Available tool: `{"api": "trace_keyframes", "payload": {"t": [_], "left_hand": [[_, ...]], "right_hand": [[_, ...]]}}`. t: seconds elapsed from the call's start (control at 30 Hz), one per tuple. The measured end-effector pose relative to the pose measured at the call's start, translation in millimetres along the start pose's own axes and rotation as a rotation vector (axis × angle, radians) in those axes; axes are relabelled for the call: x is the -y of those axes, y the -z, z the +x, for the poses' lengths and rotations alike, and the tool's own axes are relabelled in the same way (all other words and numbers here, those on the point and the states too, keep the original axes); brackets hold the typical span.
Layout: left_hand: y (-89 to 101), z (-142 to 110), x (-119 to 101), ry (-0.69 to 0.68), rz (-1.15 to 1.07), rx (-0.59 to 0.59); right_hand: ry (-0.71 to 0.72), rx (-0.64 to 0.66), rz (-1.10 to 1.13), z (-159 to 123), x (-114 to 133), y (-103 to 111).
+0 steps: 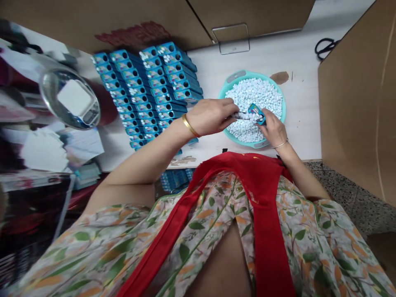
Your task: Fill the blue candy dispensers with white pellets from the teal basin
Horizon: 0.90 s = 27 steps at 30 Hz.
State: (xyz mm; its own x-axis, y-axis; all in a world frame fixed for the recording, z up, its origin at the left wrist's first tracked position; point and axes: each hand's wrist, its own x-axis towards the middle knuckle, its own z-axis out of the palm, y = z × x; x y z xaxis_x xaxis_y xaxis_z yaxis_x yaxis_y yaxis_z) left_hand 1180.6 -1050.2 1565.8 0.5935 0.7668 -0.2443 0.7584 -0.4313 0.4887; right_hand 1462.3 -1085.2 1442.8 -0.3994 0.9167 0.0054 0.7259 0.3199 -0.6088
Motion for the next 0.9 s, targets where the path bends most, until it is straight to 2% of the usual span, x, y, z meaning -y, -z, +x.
{"api": "trace_keyframes", "payload": {"t": [0.17,0.23,0.3,0.37,0.47,0.57,0.63,0.73,0.83,0.9], "left_hand": [[8.1,4.2,-35.3,0.017,0.013,-0.037],[8.8,2.2,-43.1,0.006,0.009,-0.057],[7.3,-2.6,-38.8,0.025,0.023,-0.082],[0.1,-10.4,-19.1,0.090,0.046,-0.116],[-28.7,-23.4,27.8,0.237,0.069,-0.116],[-76.5,-23.5,59.5,0.353,0.070,0.032],[-110.1,-9.0,58.6,0.388,0.042,0.124],[-148.2,27.7,35.3,0.388,-0.066,0.150],[-165.2,55.9,17.2,0.355,-0.210,0.108],[-166.1,58.9,18.2,0.333,-0.286,0.084]], "right_hand": [[0.028,0.005,0.016,1.6,2.1,-10.3],[0.020,0.002,0.022,0.4,0.7,-11.3],[0.012,-0.005,0.027,-1.6,-1.6,-9.8],[0.009,-0.025,0.037,-4.4,-4.7,-5.6],[-0.015,-0.058,0.056,-8.9,-9.6,5.2],[-0.060,-0.102,0.063,-12.9,-13.9,17.8],[-0.083,-0.141,0.058,-14.7,-16.1,24.8],[-0.105,-0.183,0.051,-16.4,-18.2,30.9],[-0.126,-0.213,0.063,-17.6,-19.8,33.7],[-0.141,-0.225,0.086,-18.7,-20.8,35.0]]}}
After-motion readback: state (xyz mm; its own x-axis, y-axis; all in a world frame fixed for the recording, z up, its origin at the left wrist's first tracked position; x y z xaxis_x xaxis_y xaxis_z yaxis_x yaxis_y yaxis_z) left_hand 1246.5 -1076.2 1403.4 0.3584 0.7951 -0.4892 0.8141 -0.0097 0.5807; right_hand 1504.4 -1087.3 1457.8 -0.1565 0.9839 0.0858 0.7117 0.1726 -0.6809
